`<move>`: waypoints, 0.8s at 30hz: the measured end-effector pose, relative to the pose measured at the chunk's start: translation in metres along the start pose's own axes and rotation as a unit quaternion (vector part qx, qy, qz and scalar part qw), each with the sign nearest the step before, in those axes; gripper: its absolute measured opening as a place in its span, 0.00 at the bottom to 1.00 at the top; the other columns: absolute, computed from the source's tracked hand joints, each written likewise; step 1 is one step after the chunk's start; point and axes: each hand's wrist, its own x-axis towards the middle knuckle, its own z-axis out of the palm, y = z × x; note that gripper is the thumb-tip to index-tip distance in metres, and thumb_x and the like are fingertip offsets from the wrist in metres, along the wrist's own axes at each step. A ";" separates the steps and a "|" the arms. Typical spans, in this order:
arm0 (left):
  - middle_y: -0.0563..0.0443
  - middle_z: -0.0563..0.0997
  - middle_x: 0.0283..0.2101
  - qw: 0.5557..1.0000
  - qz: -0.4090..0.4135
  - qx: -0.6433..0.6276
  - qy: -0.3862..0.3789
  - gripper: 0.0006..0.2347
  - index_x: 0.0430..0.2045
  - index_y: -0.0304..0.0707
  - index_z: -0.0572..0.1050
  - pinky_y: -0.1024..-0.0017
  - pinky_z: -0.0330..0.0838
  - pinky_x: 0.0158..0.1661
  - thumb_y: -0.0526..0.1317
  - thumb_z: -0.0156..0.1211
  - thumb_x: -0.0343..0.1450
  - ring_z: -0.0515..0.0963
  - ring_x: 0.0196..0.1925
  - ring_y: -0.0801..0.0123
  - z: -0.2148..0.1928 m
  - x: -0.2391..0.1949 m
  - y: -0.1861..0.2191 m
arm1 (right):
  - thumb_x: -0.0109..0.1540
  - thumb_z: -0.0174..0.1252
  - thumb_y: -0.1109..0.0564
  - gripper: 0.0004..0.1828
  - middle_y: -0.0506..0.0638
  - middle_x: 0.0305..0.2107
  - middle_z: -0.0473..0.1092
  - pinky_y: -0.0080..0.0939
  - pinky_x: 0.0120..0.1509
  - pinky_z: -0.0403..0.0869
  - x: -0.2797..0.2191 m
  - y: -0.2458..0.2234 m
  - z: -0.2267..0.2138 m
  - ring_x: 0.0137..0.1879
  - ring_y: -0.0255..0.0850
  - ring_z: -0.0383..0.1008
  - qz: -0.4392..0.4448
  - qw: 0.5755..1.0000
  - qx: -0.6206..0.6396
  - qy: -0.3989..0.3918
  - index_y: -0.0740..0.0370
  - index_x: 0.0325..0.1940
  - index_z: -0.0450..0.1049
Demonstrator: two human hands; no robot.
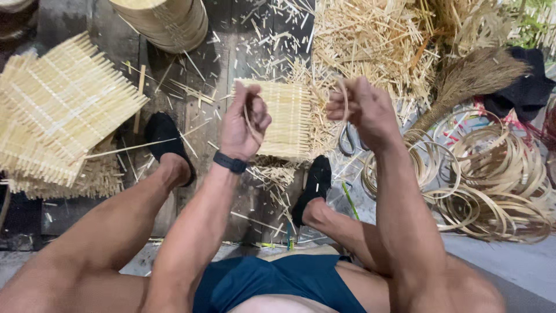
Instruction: The person places a woven bamboo mat over a circular wooden form, then uses shears to trim the excess bamboo strips flush with the form's edge. The person repeats this process for multiple mats, stacking the finished pieces.
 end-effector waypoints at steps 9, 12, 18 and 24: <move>0.61 0.63 0.15 0.983 -0.160 0.067 0.063 0.13 0.21 0.37 0.74 0.79 0.50 0.17 0.44 0.59 0.75 0.57 0.16 0.79 -0.014 0.016 0.033 | 0.68 0.63 0.45 0.19 0.43 0.19 0.64 0.31 0.24 0.58 0.008 0.070 -0.021 0.23 0.31 0.59 0.091 0.961 0.249 -0.075 0.66 0.37 0.76; 0.61 0.61 0.14 0.992 -0.096 0.008 0.085 0.15 0.16 0.42 0.69 0.78 0.47 0.15 0.42 0.61 0.74 0.55 0.15 0.79 -0.017 0.019 0.025 | 0.68 0.64 0.44 0.22 0.43 0.15 0.62 0.31 0.20 0.54 0.013 0.081 -0.013 0.20 0.31 0.55 0.137 0.948 0.261 -0.116 0.64 0.31 0.74; 0.60 0.61 0.16 0.993 -0.050 -0.066 0.086 0.14 0.18 0.41 0.68 0.78 0.47 0.17 0.42 0.58 0.75 0.55 0.17 0.78 -0.032 0.020 0.017 | 0.69 0.58 0.38 0.25 0.41 0.17 0.59 0.32 0.28 0.61 0.010 0.089 0.008 0.23 0.31 0.58 0.123 0.939 0.319 -0.048 0.64 0.37 0.75; 0.58 0.57 0.17 0.981 0.022 -0.180 0.070 0.16 0.17 0.42 0.64 0.76 0.49 0.20 0.44 0.54 0.76 0.55 0.19 0.75 -0.039 0.024 0.021 | 0.69 0.51 0.39 0.23 0.49 0.25 0.64 0.54 0.52 0.78 -0.003 0.099 0.031 0.36 0.44 0.72 0.058 0.925 0.367 -0.084 0.59 0.31 0.70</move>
